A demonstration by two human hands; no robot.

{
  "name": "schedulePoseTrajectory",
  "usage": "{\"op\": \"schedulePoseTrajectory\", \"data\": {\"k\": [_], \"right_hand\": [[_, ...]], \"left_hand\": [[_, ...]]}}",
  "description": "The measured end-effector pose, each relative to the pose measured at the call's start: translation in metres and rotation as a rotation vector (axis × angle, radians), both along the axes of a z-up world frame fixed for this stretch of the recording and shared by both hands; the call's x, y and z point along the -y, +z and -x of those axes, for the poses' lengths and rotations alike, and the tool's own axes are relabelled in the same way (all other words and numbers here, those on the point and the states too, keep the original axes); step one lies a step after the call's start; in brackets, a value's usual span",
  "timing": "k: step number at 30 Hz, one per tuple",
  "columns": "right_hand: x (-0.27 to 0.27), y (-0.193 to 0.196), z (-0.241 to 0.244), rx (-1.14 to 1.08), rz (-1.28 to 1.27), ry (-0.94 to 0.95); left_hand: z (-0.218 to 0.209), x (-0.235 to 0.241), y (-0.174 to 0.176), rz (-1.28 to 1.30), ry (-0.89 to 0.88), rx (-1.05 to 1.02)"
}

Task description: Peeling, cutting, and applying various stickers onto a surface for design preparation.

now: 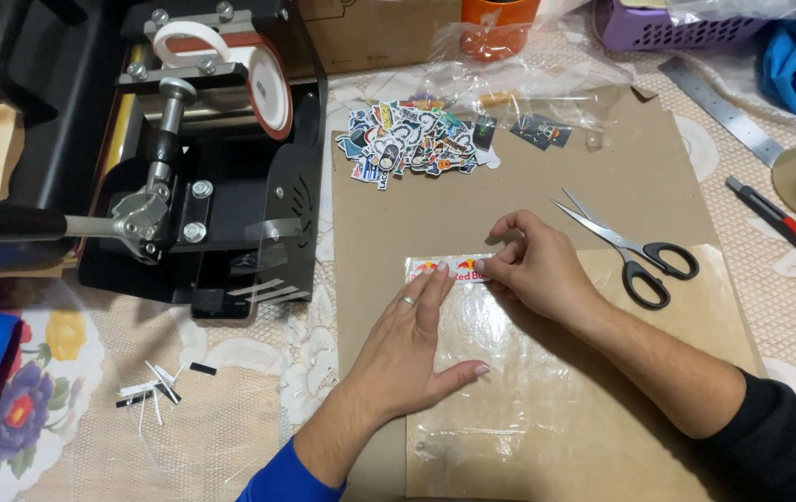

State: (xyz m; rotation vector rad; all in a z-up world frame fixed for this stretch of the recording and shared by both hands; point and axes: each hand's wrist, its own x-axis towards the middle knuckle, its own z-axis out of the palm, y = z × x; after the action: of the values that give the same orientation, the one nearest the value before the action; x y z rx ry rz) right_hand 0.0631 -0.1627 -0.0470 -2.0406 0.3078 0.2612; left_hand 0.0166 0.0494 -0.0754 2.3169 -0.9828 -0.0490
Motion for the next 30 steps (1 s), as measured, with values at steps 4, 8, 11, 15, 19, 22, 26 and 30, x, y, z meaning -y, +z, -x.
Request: {"op": "schedulePoseTrajectory", "data": {"k": [4,8,11,15,19,22,26,30], "right_hand": [[0.000,0.002,0.000,0.017,0.030,0.017],[-0.001,0.005,-0.001,0.000,0.090,0.040],[0.000,0.002,-0.005,0.008,0.209,0.113],[-0.003,-0.007,-0.022,0.042,0.483,0.328],[-0.004,-0.004,-0.034,-0.011,0.576,0.366],[0.008,0.000,-0.033,-0.029,0.572,0.414],[0.030,0.026,-0.006,0.098,0.549,0.362],[0.094,0.018,0.033,0.345,0.824,0.330]], "left_hand": [[0.000,0.001,0.000,0.020,-0.003,0.015],[0.000,0.002,0.000,0.007,0.014,0.022],[0.000,0.002,-0.001,0.011,0.017,0.030],[0.000,0.003,0.002,0.010,0.033,0.022],[0.000,0.005,0.005,0.008,0.033,0.004],[0.000,0.005,0.010,-0.009,0.049,-0.009],[0.000,0.004,0.022,-0.009,0.055,-0.168],[-0.003,0.003,0.005,0.283,0.064,-0.102]]}}
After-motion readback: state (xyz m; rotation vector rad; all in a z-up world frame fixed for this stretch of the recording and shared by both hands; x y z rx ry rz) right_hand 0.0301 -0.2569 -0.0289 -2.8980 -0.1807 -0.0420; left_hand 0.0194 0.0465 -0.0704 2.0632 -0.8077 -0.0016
